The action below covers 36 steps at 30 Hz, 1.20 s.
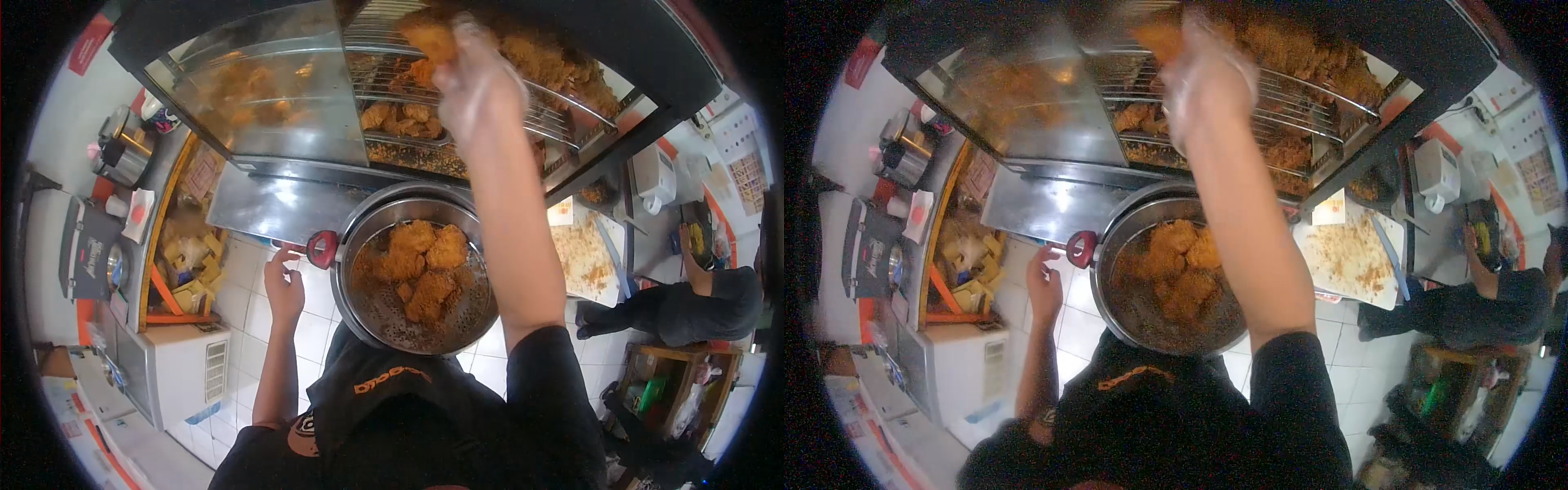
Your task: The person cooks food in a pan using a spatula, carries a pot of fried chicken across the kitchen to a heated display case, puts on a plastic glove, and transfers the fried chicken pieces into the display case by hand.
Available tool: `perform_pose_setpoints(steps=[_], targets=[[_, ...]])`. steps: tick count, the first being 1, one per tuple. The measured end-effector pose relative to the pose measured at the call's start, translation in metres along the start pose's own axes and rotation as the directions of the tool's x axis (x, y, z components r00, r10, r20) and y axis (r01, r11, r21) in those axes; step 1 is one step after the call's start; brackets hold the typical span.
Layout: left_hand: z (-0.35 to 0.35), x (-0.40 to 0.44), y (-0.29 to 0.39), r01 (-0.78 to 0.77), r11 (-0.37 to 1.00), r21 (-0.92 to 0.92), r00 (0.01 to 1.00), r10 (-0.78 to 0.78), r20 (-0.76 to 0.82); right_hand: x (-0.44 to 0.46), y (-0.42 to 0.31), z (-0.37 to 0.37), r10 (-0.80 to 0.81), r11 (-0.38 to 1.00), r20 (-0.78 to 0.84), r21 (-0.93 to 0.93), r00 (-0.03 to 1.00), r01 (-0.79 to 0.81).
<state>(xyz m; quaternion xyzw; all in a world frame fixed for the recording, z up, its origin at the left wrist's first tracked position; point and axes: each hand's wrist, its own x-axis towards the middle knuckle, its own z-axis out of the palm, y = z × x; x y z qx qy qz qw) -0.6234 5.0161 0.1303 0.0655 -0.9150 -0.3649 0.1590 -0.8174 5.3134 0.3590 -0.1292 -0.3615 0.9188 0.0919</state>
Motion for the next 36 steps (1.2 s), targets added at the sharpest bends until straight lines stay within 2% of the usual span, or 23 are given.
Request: perform_pose_setpoints(steps=[1, 3, 5, 9, 10, 13, 14, 16, 17, 18, 19, 20, 21, 23, 24, 26, 29, 32, 36], targets=[[-0.002, -0.002, 0.0, 0.001, 1.0, 0.006, 1.0, -0.001, -0.008, 0.011, 0.007, 0.011, 0.003, 1.0, -0.048, 0.007, 0.999, -0.002], [-0.003, -0.006, -0.005, 0.003, 1.0, 0.005, 1.0, -0.003, -0.013, 0.022, 0.008, 0.053, 0.136, 0.974, 0.008, 0.181, 0.991, -0.135], [-0.004, -0.013, -0.008, 0.022, 1.0, -0.006, 1.0, -0.022, -0.006, 0.02, 0.011, 0.059, 0.157, 0.956, 0.084, 0.236, 0.984, -0.173], [-0.002, -0.018, -0.018, 0.024, 1.0, -0.006, 1.0, -0.024, -0.017, 0.001, 0.028, 0.01, -0.012, 0.989, 0.254, 0.145, 0.967, -0.026], [0.0, -0.023, -0.023, 0.026, 1.0, 0.009, 0.999, -0.026, -0.023, -0.007, 0.033, -0.004, -0.034, 0.993, 0.29, 0.117, 0.956, 0.0], [0.002, -0.031, -0.027, 0.074, 0.994, -0.077, 0.996, -0.07, 0.054, -0.041, 0.025, -0.046, 0.121, 0.943, 0.457, -0.331, 0.881, 0.042], [0.006, -0.034, -0.029, 0.105, 0.99, -0.09, 0.992, -0.097, 0.085, -0.046, 0.024, -0.062, 0.255, 0.851, 0.389, -0.525, 0.885, -0.015], [0.011, -0.042, -0.027, 0.244, 0.952, -0.186, 0.949, -0.195, 0.246, -0.052, 0.031, -0.1, 0.459, 0.558, 0.187, -0.821, 0.869, -0.118], [0.012, -0.045, -0.026, 0.312, 0.924, -0.223, 0.917, -0.231, 0.325, -0.055, 0.033, -0.115, 0.508, 0.353, 0.081, -0.927, 0.858, -0.122], [0.023, -0.054, -0.038, 0.383, 0.851, -0.359, 0.891, -0.237, 0.387, -0.055, 0.037, -0.132, 0.532, 0.131, -0.034, -0.984, 0.846, -0.122], [0.025, -0.057, -0.034, 0.535, 0.724, -0.434, 0.819, -0.318, 0.478, -0.043, 0.057, -0.18, 0.503, -0.047, 0.074, -0.993, 0.861, 0.113], [0.028, -0.06, -0.028, 0.668, 0.567, -0.481, 0.729, -0.373, 0.573, -0.033, 0.075, -0.219, 0.481, -0.152, 0.223, -0.931, 0.848, 0.332], [0.027, -0.06, -0.019, 0.718, 0.476, -0.508, 0.688, -0.376, 0.621, -0.023, 0.094, -0.257, 0.448, -0.272, 0.368, -0.812, 0.815, 0.516], [0.032, -0.064, -0.013, 0.739, 0.431, -0.517, 0.668, -0.375, 0.642, -0.019, 0.107, -0.282, 0.382, -0.379, 0.682, -0.5, 0.624, 0.779], [0.033, -0.065, -0.01, 0.749, 0.41, -0.52, 0.658, -0.374, 0.654, -0.018, 0.109, -0.283, 0.476, -0.387, 0.588, -0.527, 0.654, 0.756], [0.035, -0.063, -0.007, 0.741, 0.467, -0.483, 0.659, -0.366, 0.657, -0.013, 0.114, -0.276, 0.636, -0.413, 0.376, -0.572, 0.674, 0.709], [0.037, -0.061, -0.007, 0.749, 0.493, -0.443, 0.644, -0.382, 0.663, 0.0, 0.124, -0.29, 0.65, -0.472, 0.329, -0.532, 0.685, 0.703], [0.035, -0.061, -0.004, 0.762, 0.475, -0.44, 0.632, -0.393, 0.668, -0.012, 0.094, -0.246, 0.697, -0.562, 0.163, -0.481, 0.699, 0.673], [0.036, -0.063, -0.004, 0.757, 0.47, -0.454, 0.64, -0.389, 0.663, -0.005, 0.101, -0.264, 0.754, -0.558, 0.103, -0.421, 0.649, 0.715]])
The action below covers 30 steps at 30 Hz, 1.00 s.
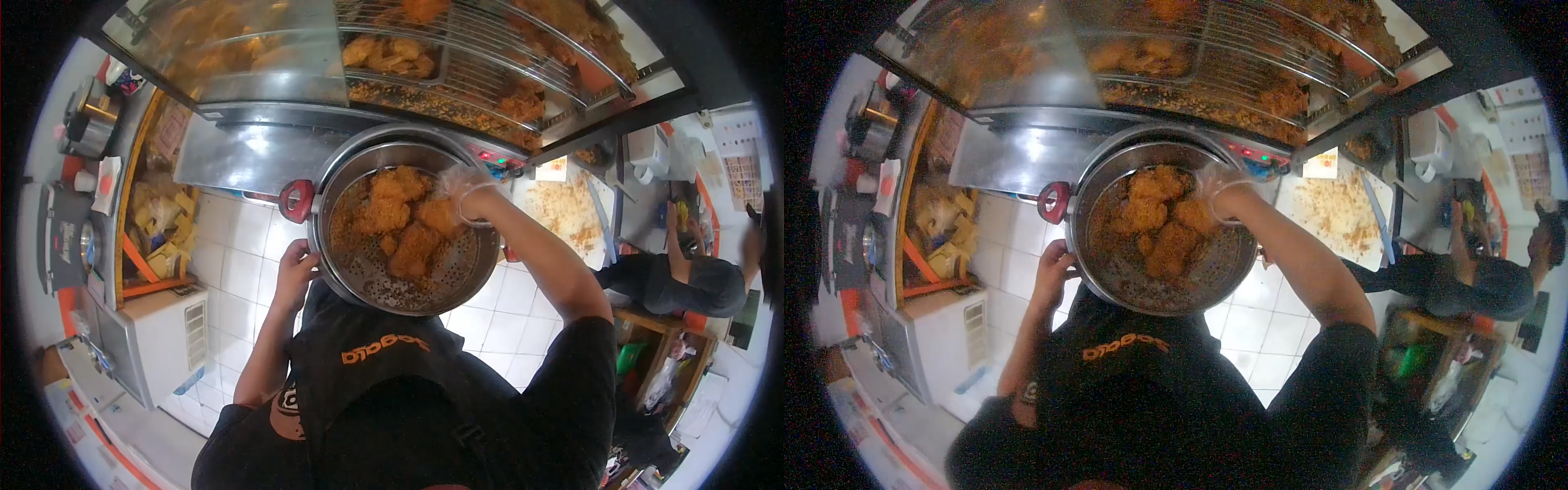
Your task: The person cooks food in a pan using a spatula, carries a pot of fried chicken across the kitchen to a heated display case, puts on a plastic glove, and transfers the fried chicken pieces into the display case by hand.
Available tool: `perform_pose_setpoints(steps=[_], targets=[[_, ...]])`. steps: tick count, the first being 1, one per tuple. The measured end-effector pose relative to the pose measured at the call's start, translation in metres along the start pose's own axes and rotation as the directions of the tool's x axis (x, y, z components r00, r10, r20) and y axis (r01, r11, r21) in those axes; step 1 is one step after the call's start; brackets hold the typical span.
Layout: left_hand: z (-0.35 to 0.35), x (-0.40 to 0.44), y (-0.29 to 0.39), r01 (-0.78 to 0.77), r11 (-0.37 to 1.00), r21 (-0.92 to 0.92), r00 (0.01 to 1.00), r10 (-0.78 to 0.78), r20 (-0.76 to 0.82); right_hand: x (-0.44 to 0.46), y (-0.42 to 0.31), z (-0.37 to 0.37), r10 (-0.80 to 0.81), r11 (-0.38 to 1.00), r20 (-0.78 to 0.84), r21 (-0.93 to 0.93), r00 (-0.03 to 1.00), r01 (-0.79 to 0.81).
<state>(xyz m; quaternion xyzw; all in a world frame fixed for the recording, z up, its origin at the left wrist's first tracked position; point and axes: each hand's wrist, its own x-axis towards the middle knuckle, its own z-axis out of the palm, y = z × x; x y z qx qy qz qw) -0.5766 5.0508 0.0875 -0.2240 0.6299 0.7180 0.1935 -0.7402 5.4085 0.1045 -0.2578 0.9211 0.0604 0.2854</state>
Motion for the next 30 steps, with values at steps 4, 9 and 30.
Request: perform_pose_setpoints(steps=[4, 9, 30], targets=[[0.0, 0.0, 0.001, 0.013, 1.0, -0.014, 1.0, -0.013, -0.012, -0.011, 0.004, 0.014, -0.053, 0.98, -0.003, 0.194, 0.999, 0.052], [-0.002, 0.001, -0.001, 0.023, 1.0, -0.012, 1.0, -0.023, -0.009, -0.042, -0.019, -0.041, 0.027, 0.955, 0.342, 0.267, 0.939, -0.125], [-0.003, 0.003, -0.008, -0.033, 0.999, -0.01, 0.999, 0.033, -0.035, -0.06, -0.082, -0.312, 0.411, -0.572, -0.311, 0.643, 0.857, 0.508]])
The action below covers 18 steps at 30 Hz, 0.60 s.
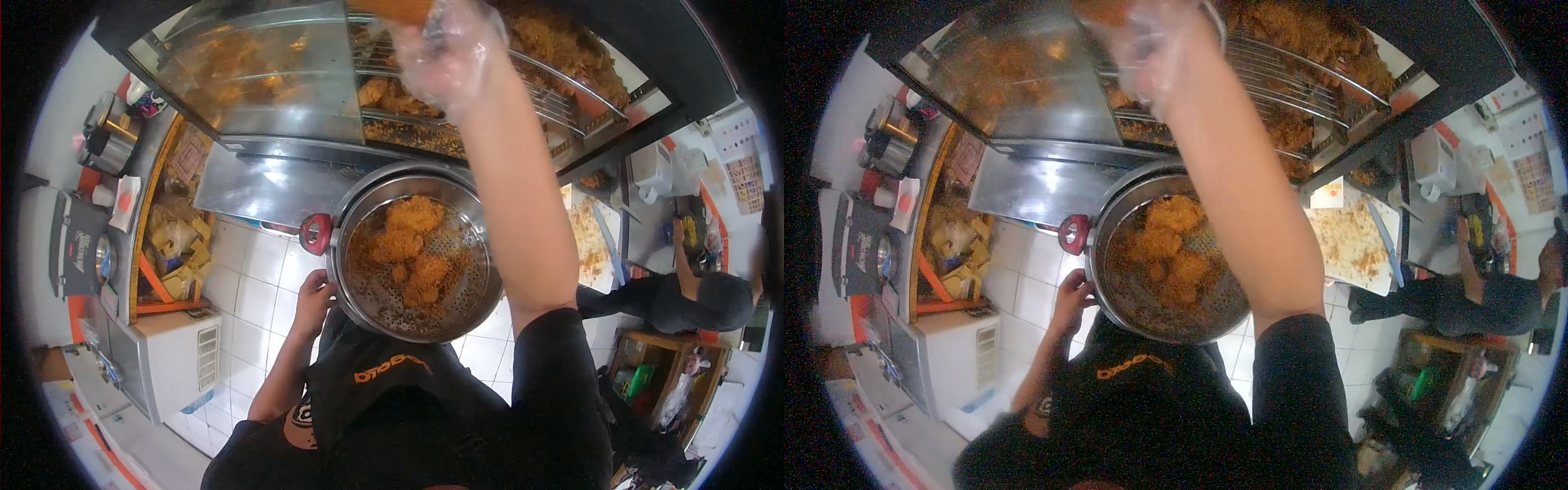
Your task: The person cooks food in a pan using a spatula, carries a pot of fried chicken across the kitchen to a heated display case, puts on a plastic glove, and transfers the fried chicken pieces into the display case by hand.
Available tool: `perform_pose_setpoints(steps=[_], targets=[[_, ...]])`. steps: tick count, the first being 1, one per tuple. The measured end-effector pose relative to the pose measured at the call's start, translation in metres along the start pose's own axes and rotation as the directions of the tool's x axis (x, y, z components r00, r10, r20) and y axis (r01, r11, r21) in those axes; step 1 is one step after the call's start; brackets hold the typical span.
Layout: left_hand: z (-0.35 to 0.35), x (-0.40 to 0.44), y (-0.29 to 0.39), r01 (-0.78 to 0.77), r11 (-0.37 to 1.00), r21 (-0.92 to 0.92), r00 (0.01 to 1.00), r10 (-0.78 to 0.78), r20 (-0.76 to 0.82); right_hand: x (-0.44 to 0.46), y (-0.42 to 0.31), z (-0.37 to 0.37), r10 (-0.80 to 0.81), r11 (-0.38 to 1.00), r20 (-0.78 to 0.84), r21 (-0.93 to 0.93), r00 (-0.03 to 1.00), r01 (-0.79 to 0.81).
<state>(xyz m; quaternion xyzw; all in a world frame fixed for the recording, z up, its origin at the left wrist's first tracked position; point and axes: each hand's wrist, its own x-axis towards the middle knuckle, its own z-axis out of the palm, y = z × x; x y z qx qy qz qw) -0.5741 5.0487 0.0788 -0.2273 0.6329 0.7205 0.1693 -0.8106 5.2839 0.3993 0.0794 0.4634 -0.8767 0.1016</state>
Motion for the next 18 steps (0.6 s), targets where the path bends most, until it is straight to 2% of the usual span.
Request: perform_pose_setpoints(steps=[1, 3, 5, 9, 13, 18], targets=[[0.0, 0.0, 0.0, 0.0, 1.0, 0.005, 1.0, 0.0, -0.002, 0.001, 0.002, 0.006, -0.055, 0.998, 0.028, 0.033, 0.998, 0.055], [0.003, -0.003, 0.001, -0.015, 1.0, -0.014, 1.0, 0.015, 0.005, -0.004, -0.009, 0.022, -0.043, 0.998, -0.134, -0.055, 0.99, 0.036], [0.002, -0.002, 0.001, -0.027, 0.999, -0.018, 1.0, 0.027, 0.007, 0.004, -0.011, 0.025, -0.065, 0.997, -0.18, -0.062, 0.982, 0.055], [0.001, -0.002, 0.001, -0.009, 1.0, 0.023, 1.0, 0.009, 0.019, 0.101, -0.003, -0.008, -0.155, 0.985, -0.078, 0.064, 0.985, 0.16], [-0.001, -0.001, 0.001, -0.002, 0.999, 0.053, 1.0, 0.001, 0.022, 0.093, 0.0, -0.037, -0.182, 0.983, -0.057, -0.002, 0.982, 0.182], [0.001, -0.002, 0.005, 0.029, 1.0, 0.0, 0.999, -0.029, 0.019, 0.04, 0.012, -0.064, -0.17, 0.97, -0.025, -0.182, 0.985, 0.162]])
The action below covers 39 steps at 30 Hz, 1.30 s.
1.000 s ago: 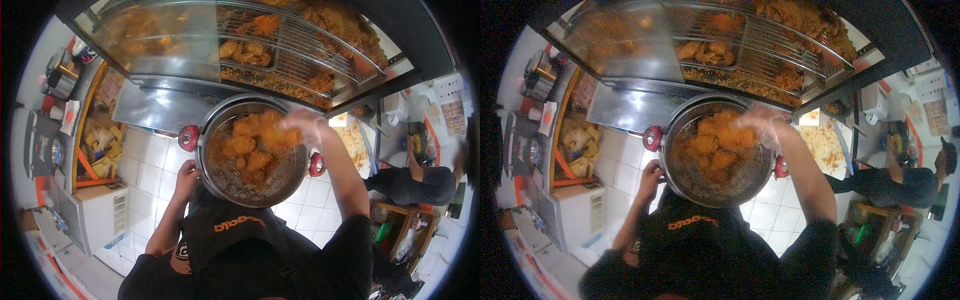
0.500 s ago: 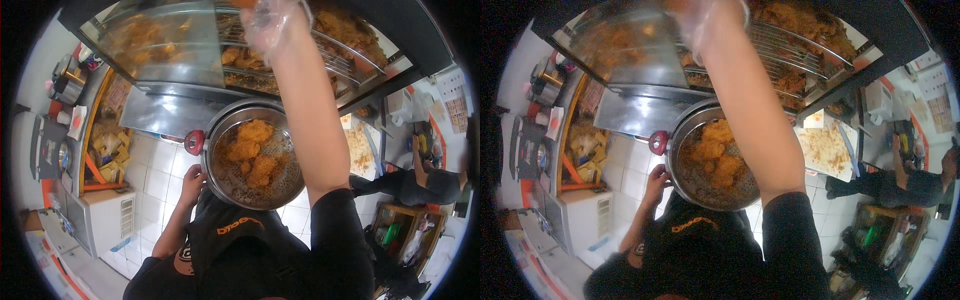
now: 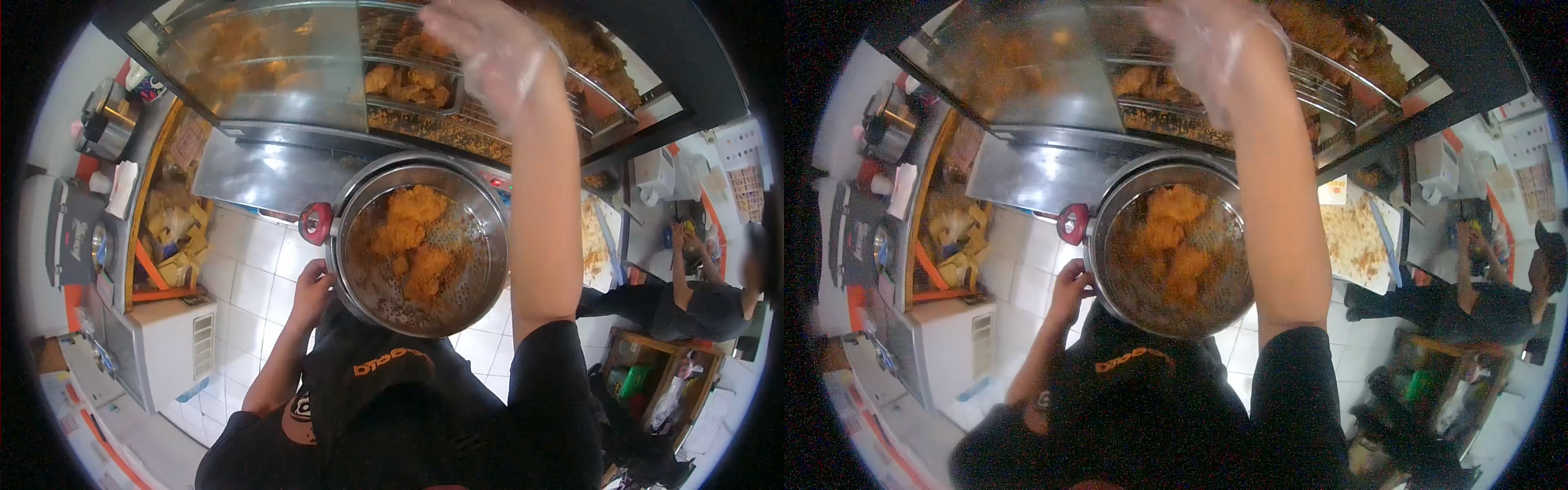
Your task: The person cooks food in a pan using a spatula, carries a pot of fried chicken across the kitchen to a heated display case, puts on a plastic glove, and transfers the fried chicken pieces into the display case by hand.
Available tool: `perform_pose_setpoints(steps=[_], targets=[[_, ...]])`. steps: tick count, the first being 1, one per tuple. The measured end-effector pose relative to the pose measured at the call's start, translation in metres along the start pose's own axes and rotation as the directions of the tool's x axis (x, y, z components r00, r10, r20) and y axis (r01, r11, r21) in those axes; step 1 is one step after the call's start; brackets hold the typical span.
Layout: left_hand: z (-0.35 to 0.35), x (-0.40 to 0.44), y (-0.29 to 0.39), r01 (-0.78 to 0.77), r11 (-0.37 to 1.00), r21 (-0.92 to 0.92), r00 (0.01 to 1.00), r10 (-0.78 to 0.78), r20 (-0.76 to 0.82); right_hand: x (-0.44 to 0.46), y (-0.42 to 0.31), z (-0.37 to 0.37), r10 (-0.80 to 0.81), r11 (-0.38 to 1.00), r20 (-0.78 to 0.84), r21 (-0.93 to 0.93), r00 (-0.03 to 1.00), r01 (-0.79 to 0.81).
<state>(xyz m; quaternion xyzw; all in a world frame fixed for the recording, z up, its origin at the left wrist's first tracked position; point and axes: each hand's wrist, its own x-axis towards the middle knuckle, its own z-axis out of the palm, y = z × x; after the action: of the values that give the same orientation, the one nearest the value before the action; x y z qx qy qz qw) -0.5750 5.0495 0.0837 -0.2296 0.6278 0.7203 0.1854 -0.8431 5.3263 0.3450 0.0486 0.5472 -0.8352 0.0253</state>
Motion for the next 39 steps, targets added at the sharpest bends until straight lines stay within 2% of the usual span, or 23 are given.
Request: perform_pose_setpoints(steps=[4, 6, 9, 10, 11, 12, 13, 15, 16, 17, 18, 21, 24, 25, 28, 30, 32, 33, 34, 35, 36, 37, 39], targets=[[-0.002, 0.003, -0.002, 0.006, 0.999, -0.052, 0.999, -0.004, 0.041, -0.057, -0.024, 0.009, 0.003, 0.99, 0.029, -0.144, 1.0, 0.001], [-0.002, 0.005, 0.001, 0.014, 1.0, 0.015, 0.999, -0.014, 0.032, -0.084, -0.036, 0.011, 0.036, 0.972, 0.047, -0.234, 0.998, -0.024], [-0.006, 0.003, -0.006, 0.029, 0.999, 0.039, 0.999, -0.03, 0.023, -0.079, 0.014, -0.036, 0.028, 0.955, 0.263, -0.293, 0.965, 0.052], [-0.002, 0.001, 0.0, 0.028, 0.999, 0.025, 1.0, -0.028, 0.014, -0.088, 0.023, -0.04, 0.135, 0.908, 0.246, -0.419, 0.96, -0.021], [0.001, 0.0, 0.003, 0.02, 1.0, 0.011, 1.0, -0.02, 0.005, -0.102, 0.023, -0.032, 0.337, 0.782, 0.094, -0.582, 0.937, -0.223], [0.001, 0.001, 0.002, 0.023, 1.0, 0.011, 1.0, -0.023, 0.007, -0.094, 0.043, -0.041, 0.548, 0.539, -0.033, -0.75, 0.836, -0.383], [-0.001, 0.002, 0.0, 0.025, 1.0, 0.011, 1.0, -0.025, 0.008, -0.097, 0.075, -0.065, 0.563, 0.592, 0.053, -0.721, 0.825, -0.359], [-0.001, 0.002, -0.001, 0.027, 1.0, 0.017, 1.0, -0.027, 0.004, -0.104, 0.137, -0.103, 0.537, 0.563, 0.085, -0.777, 0.839, -0.282], [0.0, 0.001, 0.0, 0.028, 0.999, 0.02, 1.0, -0.028, 0.0, -0.105, 0.161, -0.111, 0.477, 0.392, 0.151, -0.918, 0.866, -0.055], [0.0, 0.001, 0.001, 0.031, 0.999, 0.024, 1.0, -0.031, -0.005, -0.106, 0.182, -0.115, 0.431, 0.177, 0.232, -0.969, 0.872, 0.171], [0.0, 0.001, 0.0, 0.031, 0.999, 0.022, 1.0, -0.031, -0.006, -0.109, 0.193, -0.113, 0.406, -0.061, 0.318, -0.926, 0.857, 0.373], [0.001, 0.002, 0.0, 0.032, 0.999, 0.024, 1.0, -0.031, -0.003, -0.13, 0.211, -0.103, 0.208, -0.007, 0.524, -0.843, 0.826, 0.537], [0.0, 0.003, 0.0, 0.021, 0.999, 0.03, 1.0, -0.022, 0.002, -0.134, 0.218, -0.073, 0.339, -0.155, 0.347, -0.896, 0.874, 0.416], [-0.002, 0.003, -0.003, 0.012, 0.999, 0.034, 1.0, -0.013, 0.008, -0.134, 0.233, -0.078, 0.233, -0.105, 0.395, -0.898, 0.888, 0.427], [0.001, -0.004, 0.003, -0.002, 0.999, 0.037, 1.0, 0.003, -0.03, -0.135, 0.223, -0.066, 0.265, -0.226, 0.385, -0.867, 0.884, 0.445], [0.004, -0.008, 0.004, -0.004, 0.998, 0.056, 0.999, 0.006, -0.039, -0.124, 0.257, -0.072, 0.198, -0.27, 0.284, -0.904, 0.938, 0.331], [0.01, -0.008, 0.004, -0.03, 0.999, 0.045, 0.996, 0.034, -0.083, -0.124, 0.25, -0.078, 0.159, -0.248, 0.33, -0.899, 0.93, 0.361], [0.015, -0.013, 0.008, -0.08, 0.993, 0.087, 0.993, 0.087, -0.077, -0.123, 0.247, -0.079, 0.168, -0.225, 0.276, -0.924, 0.946, 0.309], [0.002, -0.006, -0.002, -0.086, 0.989, 0.122, 0.996, 0.088, -0.008, -0.125, 0.245, -0.083, 0.177, -0.22, 0.338, -0.902, 0.924, 0.372], [0.011, -0.013, 0.008, -0.119, 0.981, 0.155, 0.993, 0.119, 0.006, -0.129, 0.239, -0.084, 0.06, -0.162, 0.404, -0.899, 0.913, 0.408], [-0.001, -0.002, -0.013, -0.187, 0.966, 0.18, 0.982, 0.188, 0.009, -0.128, 0.235, -0.091, 0.139, -0.133, 0.517, -0.835, 0.845, 0.533], [-0.012, 0.008, -0.033, -0.253, 0.945, 0.206, 0.967, 0.256, 0.012, -0.127, 0.237, -0.093, 0.089, -0.101, 0.449, -0.884, 0.889, 0.456], [-0.049, 0.037, -0.049, -0.446, 0.69, 0.571, 0.895, 0.334, 0.295, -0.124, 0.257, -0.106, 0.051, 0.016, 0.449, -0.893, 0.892, 0.449]])
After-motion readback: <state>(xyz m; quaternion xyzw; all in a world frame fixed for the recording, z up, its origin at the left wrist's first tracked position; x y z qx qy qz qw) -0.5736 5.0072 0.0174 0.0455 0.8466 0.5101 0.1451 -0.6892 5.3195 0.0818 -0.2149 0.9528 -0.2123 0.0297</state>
